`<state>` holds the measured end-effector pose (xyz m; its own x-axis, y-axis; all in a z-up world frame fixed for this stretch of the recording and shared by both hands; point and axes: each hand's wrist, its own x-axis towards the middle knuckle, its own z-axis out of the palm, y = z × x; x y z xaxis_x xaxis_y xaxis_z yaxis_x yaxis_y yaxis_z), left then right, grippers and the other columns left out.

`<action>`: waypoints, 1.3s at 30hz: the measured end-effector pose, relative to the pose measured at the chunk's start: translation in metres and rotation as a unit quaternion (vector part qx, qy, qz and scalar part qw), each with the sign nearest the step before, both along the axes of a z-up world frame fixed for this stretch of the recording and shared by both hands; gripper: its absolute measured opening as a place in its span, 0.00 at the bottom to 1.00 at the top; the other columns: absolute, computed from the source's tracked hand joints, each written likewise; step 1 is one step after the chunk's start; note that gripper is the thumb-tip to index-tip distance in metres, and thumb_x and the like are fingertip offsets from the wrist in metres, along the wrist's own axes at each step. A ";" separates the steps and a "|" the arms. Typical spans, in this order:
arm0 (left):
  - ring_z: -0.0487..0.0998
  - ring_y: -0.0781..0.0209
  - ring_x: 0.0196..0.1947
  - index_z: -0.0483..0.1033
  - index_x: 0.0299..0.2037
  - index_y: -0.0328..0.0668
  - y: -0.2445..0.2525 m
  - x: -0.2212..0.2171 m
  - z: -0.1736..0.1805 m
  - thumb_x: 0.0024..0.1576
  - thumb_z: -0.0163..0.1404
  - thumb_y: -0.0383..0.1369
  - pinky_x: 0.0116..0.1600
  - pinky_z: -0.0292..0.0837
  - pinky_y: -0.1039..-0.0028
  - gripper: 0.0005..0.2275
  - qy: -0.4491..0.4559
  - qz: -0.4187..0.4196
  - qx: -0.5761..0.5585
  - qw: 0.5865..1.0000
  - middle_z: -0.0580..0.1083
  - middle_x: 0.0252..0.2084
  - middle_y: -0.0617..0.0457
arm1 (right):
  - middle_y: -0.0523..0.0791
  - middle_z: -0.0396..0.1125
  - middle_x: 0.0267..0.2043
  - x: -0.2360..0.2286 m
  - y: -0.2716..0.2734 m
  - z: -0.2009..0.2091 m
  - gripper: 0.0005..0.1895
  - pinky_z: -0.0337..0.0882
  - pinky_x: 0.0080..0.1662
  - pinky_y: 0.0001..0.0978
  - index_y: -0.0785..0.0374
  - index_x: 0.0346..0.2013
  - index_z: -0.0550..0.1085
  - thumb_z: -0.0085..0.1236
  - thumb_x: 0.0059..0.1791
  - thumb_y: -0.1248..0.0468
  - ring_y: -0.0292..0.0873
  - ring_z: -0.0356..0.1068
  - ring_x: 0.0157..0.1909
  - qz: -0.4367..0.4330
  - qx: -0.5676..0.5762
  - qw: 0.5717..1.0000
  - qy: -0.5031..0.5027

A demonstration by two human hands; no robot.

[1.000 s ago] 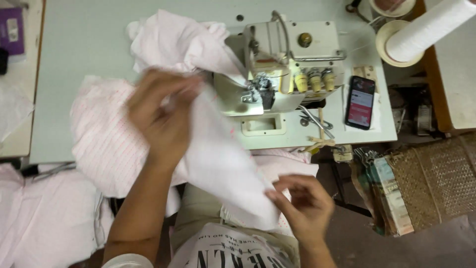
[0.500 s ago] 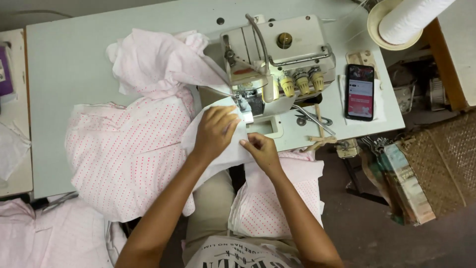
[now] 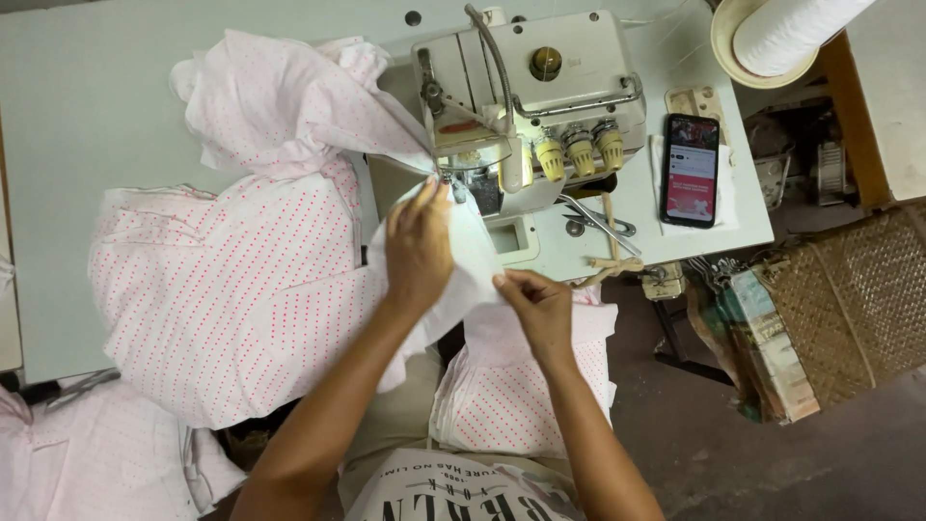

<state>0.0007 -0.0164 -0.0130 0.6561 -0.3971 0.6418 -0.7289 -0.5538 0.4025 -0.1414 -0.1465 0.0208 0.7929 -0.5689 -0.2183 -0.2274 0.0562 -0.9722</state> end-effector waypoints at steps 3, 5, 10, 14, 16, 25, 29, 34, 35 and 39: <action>0.78 0.42 0.53 0.75 0.55 0.39 0.015 0.052 -0.025 0.68 0.46 0.34 0.57 0.70 0.56 0.11 0.044 -0.055 -0.069 0.995 0.78 0.51 0.43 | 0.39 0.68 0.18 -0.004 0.016 -0.029 0.05 0.66 0.33 0.22 0.61 0.34 0.85 0.72 0.45 0.66 0.29 0.62 0.26 0.005 0.014 1.000 0.019; 0.76 0.43 0.56 0.73 0.57 0.38 0.024 0.060 -0.001 0.67 0.49 0.34 0.60 0.68 0.56 0.12 0.053 -0.048 -0.070 0.995 0.76 0.54 0.44 | 0.40 0.68 0.18 0.007 0.018 -0.040 0.05 0.67 0.33 0.24 0.62 0.35 0.84 0.72 0.45 0.66 0.31 0.62 0.26 -0.001 0.002 1.000 0.023; 0.68 0.28 0.63 0.57 0.69 0.29 0.066 -0.008 0.042 0.63 0.55 0.38 0.65 0.62 0.43 0.30 0.211 0.069 -0.012 0.975 0.67 0.64 0.28 | 0.40 0.67 0.18 0.040 0.017 -0.058 0.05 0.66 0.32 0.25 0.61 0.34 0.84 0.71 0.46 0.64 0.31 0.61 0.26 -0.008 -0.007 1.000 -0.009; 0.74 0.24 0.56 0.60 0.69 0.36 0.122 -0.032 0.053 0.56 0.57 0.40 0.61 0.66 0.38 0.32 0.438 0.102 0.158 0.879 0.73 0.58 0.28 | 0.38 0.66 0.18 0.048 0.017 -0.048 0.04 0.66 0.33 0.22 0.60 0.34 0.84 0.69 0.47 0.64 0.29 0.60 0.26 -0.005 0.025 1.000 -0.013; 0.74 0.24 0.55 0.64 0.68 0.38 0.136 -0.031 0.085 0.57 0.55 0.31 0.61 0.65 0.38 0.27 0.410 0.145 0.156 0.887 0.73 0.59 0.30 | 0.39 0.67 0.19 0.033 0.021 -0.058 0.05 0.66 0.33 0.22 0.61 0.33 0.83 0.69 0.46 0.64 0.30 0.61 0.26 0.003 0.032 0.999 0.001; 0.62 0.32 0.71 0.55 0.71 0.25 0.014 -0.016 0.052 0.64 0.44 0.25 0.73 0.52 0.46 0.25 0.163 -0.028 0.089 0.982 0.65 0.68 0.28 | 0.45 0.69 0.17 0.004 0.030 -0.033 0.05 0.69 0.33 0.25 0.63 0.30 0.83 0.69 0.47 0.64 0.35 0.68 0.24 -0.004 0.065 0.997 0.034; 0.60 0.43 0.74 0.53 0.73 0.30 0.004 0.025 0.023 0.65 0.40 0.31 0.74 0.46 0.50 0.26 0.147 0.028 0.124 0.981 0.62 0.73 0.35 | 0.47 0.71 0.18 0.026 0.028 -0.021 0.07 0.69 0.32 0.27 0.64 0.28 0.82 0.67 0.48 0.64 0.38 0.69 0.22 -0.016 0.064 0.998 0.013; 0.64 0.46 0.72 0.55 0.73 0.31 0.001 0.078 0.023 0.63 0.45 0.31 0.72 0.51 0.53 0.27 0.121 0.032 0.121 0.985 0.63 0.72 0.36 | 0.48 0.68 0.17 0.070 0.022 -0.024 0.11 0.69 0.29 0.27 0.65 0.22 0.77 0.67 0.47 0.64 0.37 0.66 0.20 -0.026 0.105 0.993 -0.046; 0.63 0.48 0.72 0.55 0.73 0.31 0.001 0.087 0.021 0.66 0.42 0.32 0.71 0.53 0.55 0.25 0.113 0.038 0.128 0.985 0.62 0.73 0.38 | 0.47 0.67 0.17 0.075 0.020 -0.021 0.17 0.64 0.27 0.27 0.63 0.16 0.71 0.66 0.47 0.63 0.37 0.62 0.18 -0.026 0.128 0.990 -0.046; 0.65 0.42 0.70 0.52 0.72 0.32 0.004 0.112 0.014 0.67 0.43 0.31 0.69 0.58 0.52 0.24 0.118 0.072 0.076 0.987 0.63 0.72 0.38 | 0.45 0.63 0.12 0.082 0.022 0.000 0.27 0.58 0.26 0.25 0.59 0.07 0.63 0.63 0.48 0.62 0.34 0.53 0.14 -0.031 0.105 0.993 -0.031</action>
<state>0.1125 -0.0119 0.0014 0.8372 -0.3683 0.4043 -0.5335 -0.7125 0.4558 -0.0590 -0.1248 0.0207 0.7733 -0.5645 -0.2886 -0.1564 0.2713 -0.9497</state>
